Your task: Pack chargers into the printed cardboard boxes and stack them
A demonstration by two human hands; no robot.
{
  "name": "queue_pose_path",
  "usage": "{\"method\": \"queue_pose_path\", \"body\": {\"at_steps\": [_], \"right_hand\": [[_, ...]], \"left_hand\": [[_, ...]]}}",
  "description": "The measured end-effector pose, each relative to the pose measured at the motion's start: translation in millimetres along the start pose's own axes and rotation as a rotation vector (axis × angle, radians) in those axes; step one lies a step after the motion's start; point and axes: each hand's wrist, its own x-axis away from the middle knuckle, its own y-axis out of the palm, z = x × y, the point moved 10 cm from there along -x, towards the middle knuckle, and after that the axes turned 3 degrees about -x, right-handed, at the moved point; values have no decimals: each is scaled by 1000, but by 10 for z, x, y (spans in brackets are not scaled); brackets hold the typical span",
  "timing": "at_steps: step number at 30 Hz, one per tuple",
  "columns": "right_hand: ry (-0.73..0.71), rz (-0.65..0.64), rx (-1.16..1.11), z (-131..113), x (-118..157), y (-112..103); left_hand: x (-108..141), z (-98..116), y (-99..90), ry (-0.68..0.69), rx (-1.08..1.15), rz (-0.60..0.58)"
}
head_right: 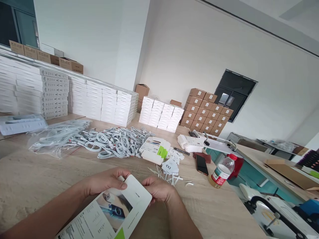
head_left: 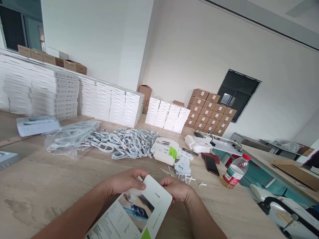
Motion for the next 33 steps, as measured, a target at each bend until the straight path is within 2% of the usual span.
{"method": "queue_pose_path", "body": {"at_steps": [6,12,14,18,22,29,33], "right_hand": [[-63,34,146,-126,35,-38],[-185,318,446,-328,106,-291],[-235,417,510,-392,156,-436],[-352,734,588,-546,409,-922],[-397,990,587,-589,674,-1317],[-406,1171,559,-485,813,-1583],[-358,1279,468,-275,932,-1909]], "left_hand": [[-25,-56,5,-18,29,5],[-27,-126,52,-73,160,14],[-35,-118,28,-71,211,48],[-50,-138,-99,-81,217,174],[-81,-164,-101,-75,139,147],[-90,-166,-73,-63,106,97],[-97,-155,-86,-59,99,117]]}}
